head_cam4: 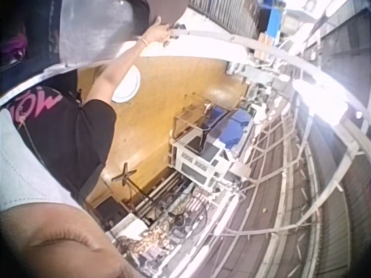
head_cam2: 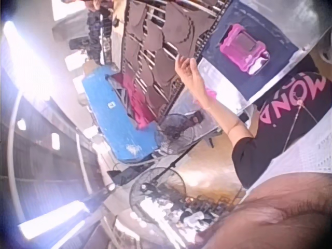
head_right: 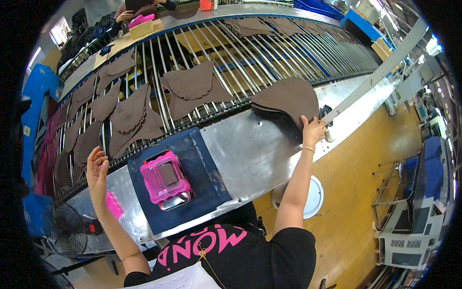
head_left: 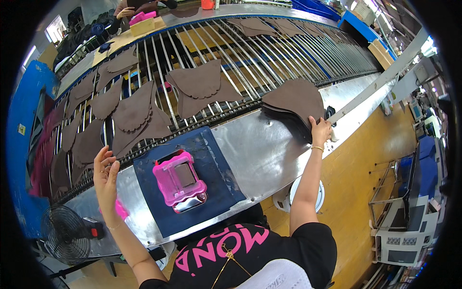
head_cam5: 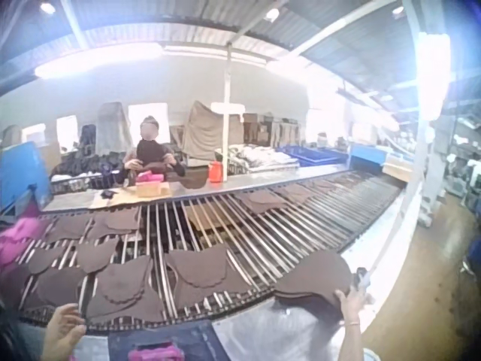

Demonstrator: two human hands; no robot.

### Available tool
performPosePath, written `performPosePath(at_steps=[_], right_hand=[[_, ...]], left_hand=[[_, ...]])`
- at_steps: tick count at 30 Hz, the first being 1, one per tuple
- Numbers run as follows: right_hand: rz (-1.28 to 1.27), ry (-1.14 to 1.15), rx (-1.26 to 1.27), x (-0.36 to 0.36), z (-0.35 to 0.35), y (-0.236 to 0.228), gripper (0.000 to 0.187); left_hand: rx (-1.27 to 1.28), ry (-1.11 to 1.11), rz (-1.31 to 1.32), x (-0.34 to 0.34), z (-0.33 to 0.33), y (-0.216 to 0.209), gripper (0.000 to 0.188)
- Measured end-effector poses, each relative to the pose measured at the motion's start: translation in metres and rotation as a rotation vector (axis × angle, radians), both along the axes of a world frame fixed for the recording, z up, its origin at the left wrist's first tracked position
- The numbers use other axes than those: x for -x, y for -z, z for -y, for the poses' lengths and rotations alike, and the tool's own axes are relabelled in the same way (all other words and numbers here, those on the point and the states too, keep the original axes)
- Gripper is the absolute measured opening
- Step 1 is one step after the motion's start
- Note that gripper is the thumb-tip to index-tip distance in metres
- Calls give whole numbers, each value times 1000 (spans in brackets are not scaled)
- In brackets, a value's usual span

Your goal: The person repeatedly picks up brown fabric pieces from a stack and places them onto a moving conveyor belt. The pieces are handled one at a time and arranged in a line along the belt.

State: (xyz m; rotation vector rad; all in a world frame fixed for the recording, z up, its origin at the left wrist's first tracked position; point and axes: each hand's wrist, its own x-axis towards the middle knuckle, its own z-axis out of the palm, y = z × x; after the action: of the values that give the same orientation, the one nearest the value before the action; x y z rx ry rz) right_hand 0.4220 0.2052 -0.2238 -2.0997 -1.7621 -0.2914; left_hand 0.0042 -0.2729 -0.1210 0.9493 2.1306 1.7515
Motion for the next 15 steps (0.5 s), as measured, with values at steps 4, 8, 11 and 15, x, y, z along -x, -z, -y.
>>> performPosePath(at_steps=[4,8,11,15], right_hand=[[10,2,38,7,-5,1,51],[100,39,2,24,6,-3,49],[158,64,9,24,10,-8,49],[96,35,44,10,-7,1,51]], left_hand=[[15,-7,-43,-15,-5,-4,46],[54,-41,-81,-19,7,-2,48],[36,-35,-70,-24,11,-4,49],[75,-58,-134,-31,15,-6,48]])
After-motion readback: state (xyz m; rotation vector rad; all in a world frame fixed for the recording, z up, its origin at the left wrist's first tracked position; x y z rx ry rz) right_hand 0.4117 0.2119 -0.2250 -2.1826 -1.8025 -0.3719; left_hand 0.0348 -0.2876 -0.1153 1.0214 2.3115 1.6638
